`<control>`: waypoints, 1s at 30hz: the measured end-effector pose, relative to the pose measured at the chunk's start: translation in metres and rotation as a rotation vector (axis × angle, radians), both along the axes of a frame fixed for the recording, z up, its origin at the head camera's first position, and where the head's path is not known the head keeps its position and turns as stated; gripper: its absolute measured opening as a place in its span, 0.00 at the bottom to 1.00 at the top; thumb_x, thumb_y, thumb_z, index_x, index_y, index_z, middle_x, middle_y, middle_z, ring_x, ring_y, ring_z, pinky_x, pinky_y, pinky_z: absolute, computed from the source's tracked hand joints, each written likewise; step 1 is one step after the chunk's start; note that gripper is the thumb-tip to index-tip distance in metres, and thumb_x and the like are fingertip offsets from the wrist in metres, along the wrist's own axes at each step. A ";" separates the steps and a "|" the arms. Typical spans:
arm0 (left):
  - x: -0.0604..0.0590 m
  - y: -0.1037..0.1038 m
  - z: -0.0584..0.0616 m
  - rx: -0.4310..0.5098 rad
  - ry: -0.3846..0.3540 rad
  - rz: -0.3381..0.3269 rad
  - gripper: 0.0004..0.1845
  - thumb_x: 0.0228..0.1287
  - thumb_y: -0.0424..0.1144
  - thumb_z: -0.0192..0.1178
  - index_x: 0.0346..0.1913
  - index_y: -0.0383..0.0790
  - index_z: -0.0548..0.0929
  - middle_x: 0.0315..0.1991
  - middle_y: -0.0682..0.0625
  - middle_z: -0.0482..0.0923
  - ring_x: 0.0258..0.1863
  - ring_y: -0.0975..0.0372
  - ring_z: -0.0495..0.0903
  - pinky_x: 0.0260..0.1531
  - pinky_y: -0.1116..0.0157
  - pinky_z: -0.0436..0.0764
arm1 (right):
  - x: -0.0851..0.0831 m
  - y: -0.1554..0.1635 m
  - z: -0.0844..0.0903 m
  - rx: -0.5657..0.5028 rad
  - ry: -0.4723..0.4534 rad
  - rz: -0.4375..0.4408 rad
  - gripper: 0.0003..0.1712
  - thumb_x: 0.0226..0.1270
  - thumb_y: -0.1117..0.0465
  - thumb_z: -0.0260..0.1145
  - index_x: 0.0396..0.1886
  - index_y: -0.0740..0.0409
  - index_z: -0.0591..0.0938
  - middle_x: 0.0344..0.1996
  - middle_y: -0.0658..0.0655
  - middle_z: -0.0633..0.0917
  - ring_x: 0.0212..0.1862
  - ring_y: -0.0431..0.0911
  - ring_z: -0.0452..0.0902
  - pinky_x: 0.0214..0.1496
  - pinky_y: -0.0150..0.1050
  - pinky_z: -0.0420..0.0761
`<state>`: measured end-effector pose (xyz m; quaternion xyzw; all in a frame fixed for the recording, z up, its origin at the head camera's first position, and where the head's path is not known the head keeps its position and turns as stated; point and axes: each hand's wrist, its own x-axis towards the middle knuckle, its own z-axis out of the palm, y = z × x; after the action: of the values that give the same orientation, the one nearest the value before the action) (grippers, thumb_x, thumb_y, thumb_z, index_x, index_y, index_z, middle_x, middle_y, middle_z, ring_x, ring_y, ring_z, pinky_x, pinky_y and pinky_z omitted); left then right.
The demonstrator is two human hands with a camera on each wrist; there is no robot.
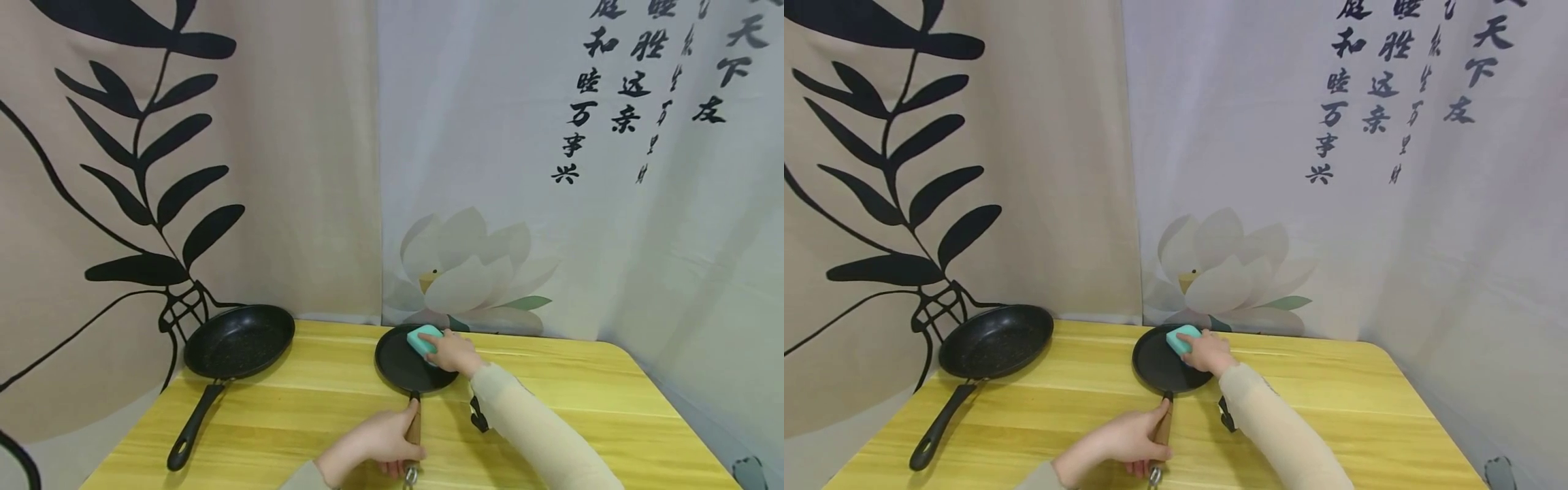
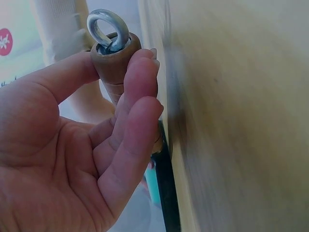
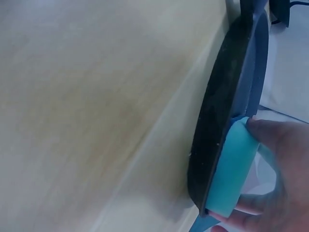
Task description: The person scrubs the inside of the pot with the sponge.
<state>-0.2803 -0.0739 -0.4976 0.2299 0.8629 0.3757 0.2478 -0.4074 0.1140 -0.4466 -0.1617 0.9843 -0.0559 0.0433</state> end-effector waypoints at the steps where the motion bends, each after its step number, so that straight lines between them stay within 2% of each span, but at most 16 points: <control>1: 0.003 0.001 0.005 -0.016 0.019 0.000 0.53 0.60 0.60 0.64 0.78 0.40 0.47 0.16 0.53 0.81 0.13 0.60 0.81 0.13 0.60 0.81 | 0.001 0.001 0.000 -0.001 -0.005 -0.001 0.33 0.70 0.45 0.61 0.73 0.32 0.65 0.68 0.69 0.65 0.65 0.67 0.63 0.57 0.66 0.69; 4: 0.012 0.001 0.018 -0.012 0.020 0.003 0.53 0.60 0.59 0.64 0.77 0.37 0.48 0.14 0.53 0.80 0.12 0.61 0.80 0.12 0.61 0.81 | 0.004 0.002 0.001 -0.002 -0.011 0.010 0.33 0.69 0.45 0.62 0.73 0.32 0.66 0.68 0.68 0.66 0.65 0.67 0.63 0.58 0.66 0.68; 8: 0.014 0.001 0.021 0.009 0.029 0.008 0.53 0.60 0.57 0.65 0.77 0.34 0.48 0.14 0.52 0.80 0.11 0.60 0.80 0.11 0.61 0.80 | 0.008 0.004 0.003 -0.011 -0.011 0.043 0.33 0.68 0.45 0.63 0.72 0.33 0.67 0.66 0.64 0.71 0.66 0.66 0.63 0.58 0.66 0.68; 11: 0.009 0.000 0.012 -0.018 0.058 0.003 0.54 0.59 0.60 0.64 0.77 0.36 0.48 0.14 0.54 0.80 0.11 0.61 0.80 0.12 0.61 0.80 | 0.011 0.005 0.005 -0.014 -0.013 0.067 0.33 0.67 0.45 0.64 0.71 0.34 0.68 0.65 0.64 0.72 0.67 0.64 0.63 0.54 0.65 0.72; 13: 0.006 0.000 0.008 -0.010 0.044 0.009 0.55 0.57 0.62 0.65 0.77 0.38 0.48 0.14 0.53 0.80 0.11 0.60 0.80 0.12 0.61 0.81 | 0.014 0.006 0.006 -0.023 -0.018 0.074 0.33 0.67 0.45 0.65 0.71 0.34 0.69 0.66 0.65 0.70 0.65 0.64 0.65 0.51 0.62 0.75; 17: -0.007 -0.001 -0.012 0.026 0.005 0.008 0.57 0.55 0.63 0.66 0.78 0.43 0.46 0.15 0.51 0.80 0.10 0.58 0.79 0.11 0.60 0.80 | 0.019 0.008 0.006 -0.036 -0.025 0.092 0.33 0.66 0.45 0.65 0.71 0.34 0.69 0.67 0.67 0.69 0.63 0.64 0.68 0.47 0.57 0.78; 20: -0.018 -0.003 -0.032 0.081 -0.026 0.000 0.59 0.52 0.65 0.67 0.78 0.44 0.46 0.15 0.49 0.81 0.11 0.56 0.80 0.10 0.58 0.79 | 0.022 0.009 0.006 -0.034 -0.016 0.121 0.33 0.66 0.45 0.66 0.70 0.34 0.70 0.63 0.64 0.73 0.58 0.60 0.73 0.41 0.52 0.79; 22: -0.021 -0.005 -0.039 0.100 -0.031 -0.006 0.60 0.51 0.65 0.67 0.78 0.44 0.46 0.16 0.49 0.81 0.11 0.56 0.80 0.10 0.58 0.79 | 0.023 0.009 0.005 -0.030 0.000 0.144 0.33 0.66 0.45 0.66 0.70 0.35 0.71 0.59 0.62 0.77 0.53 0.56 0.75 0.38 0.49 0.79; 23: -0.020 -0.005 -0.038 0.112 -0.042 -0.006 0.60 0.50 0.66 0.68 0.78 0.44 0.46 0.15 0.49 0.81 0.11 0.56 0.80 0.09 0.59 0.79 | 0.024 0.009 0.005 -0.033 0.005 0.150 0.33 0.65 0.45 0.67 0.70 0.36 0.71 0.57 0.62 0.78 0.48 0.54 0.77 0.36 0.48 0.79; 24: -0.017 -0.005 -0.032 0.097 -0.035 -0.007 0.59 0.51 0.66 0.67 0.78 0.43 0.47 0.15 0.50 0.81 0.11 0.57 0.80 0.10 0.59 0.79 | 0.025 0.009 0.005 -0.034 0.007 0.156 0.33 0.65 0.45 0.67 0.69 0.36 0.71 0.55 0.62 0.78 0.43 0.52 0.77 0.34 0.46 0.78; 29: 0.018 0.002 0.027 0.049 -0.001 0.021 0.52 0.59 0.54 0.67 0.76 0.34 0.49 0.13 0.50 0.80 0.10 0.59 0.79 0.10 0.61 0.79 | 0.030 0.009 0.007 -0.053 -0.009 0.158 0.33 0.64 0.46 0.68 0.69 0.36 0.72 0.53 0.63 0.77 0.31 0.46 0.73 0.31 0.44 0.76; 30: 0.021 0.003 0.032 0.025 0.019 0.012 0.51 0.61 0.53 0.66 0.76 0.32 0.49 0.13 0.51 0.79 0.10 0.59 0.79 0.11 0.61 0.80 | 0.031 0.009 0.007 -0.056 -0.012 0.158 0.33 0.64 0.46 0.68 0.70 0.36 0.71 0.53 0.63 0.77 0.31 0.46 0.73 0.32 0.44 0.76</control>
<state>-0.2591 -0.0714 -0.4652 0.2314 0.8619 0.3856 0.2346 -0.3761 0.1230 -0.4396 -0.2397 0.9662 -0.0807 0.0489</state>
